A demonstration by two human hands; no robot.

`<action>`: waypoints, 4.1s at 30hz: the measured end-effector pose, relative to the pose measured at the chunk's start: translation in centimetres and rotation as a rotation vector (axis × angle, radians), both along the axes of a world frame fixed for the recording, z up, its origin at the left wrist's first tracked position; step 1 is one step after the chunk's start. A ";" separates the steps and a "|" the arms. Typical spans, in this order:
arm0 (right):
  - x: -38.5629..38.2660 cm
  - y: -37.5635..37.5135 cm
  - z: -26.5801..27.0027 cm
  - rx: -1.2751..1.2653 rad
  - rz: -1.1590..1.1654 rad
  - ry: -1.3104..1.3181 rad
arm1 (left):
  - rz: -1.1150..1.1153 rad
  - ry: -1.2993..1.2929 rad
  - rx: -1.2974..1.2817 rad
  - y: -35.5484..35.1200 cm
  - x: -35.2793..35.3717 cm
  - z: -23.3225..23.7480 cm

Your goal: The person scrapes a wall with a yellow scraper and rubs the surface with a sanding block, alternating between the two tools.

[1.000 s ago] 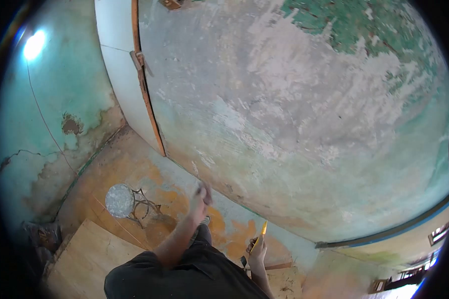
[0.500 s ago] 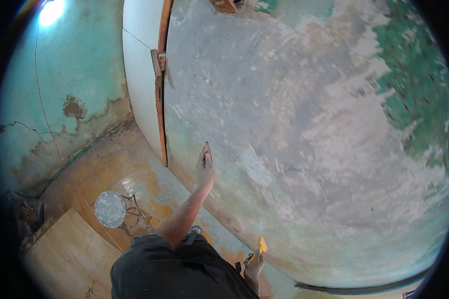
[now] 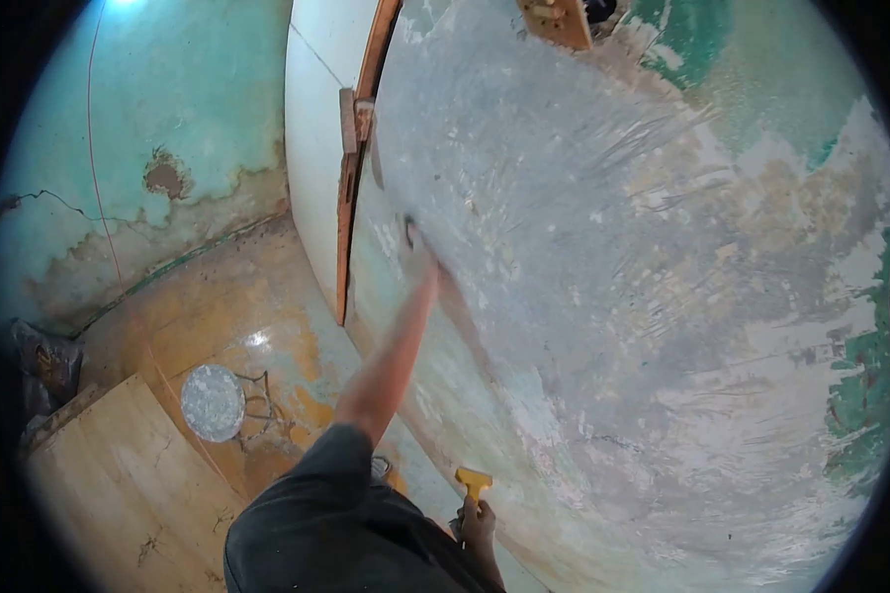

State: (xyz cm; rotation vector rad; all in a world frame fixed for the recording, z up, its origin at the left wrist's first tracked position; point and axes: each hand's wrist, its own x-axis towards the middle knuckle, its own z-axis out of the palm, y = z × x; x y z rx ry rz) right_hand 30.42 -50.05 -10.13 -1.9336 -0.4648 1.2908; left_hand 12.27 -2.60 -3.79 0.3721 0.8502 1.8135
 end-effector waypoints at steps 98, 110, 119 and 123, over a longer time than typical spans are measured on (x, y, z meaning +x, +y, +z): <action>10.2 1.1 1.9 0.015 0.593 -0.325 | 0.426 1.272 0.075 -12.8 16.2 1.2; 11.8 0.2 0.8 0.021 0.639 -0.313 | 0.354 0.436 -0.043 -11.7 13.2 0.3; 13.7 0.8 -0.6 0.036 0.721 -0.401 | 0.362 0.891 0.127 -13.0 21.4 -8.9; 13.2 2.1 -0.2 0.018 0.726 -0.398 | 0.369 0.989 0.109 -11.8 21.9 -11.5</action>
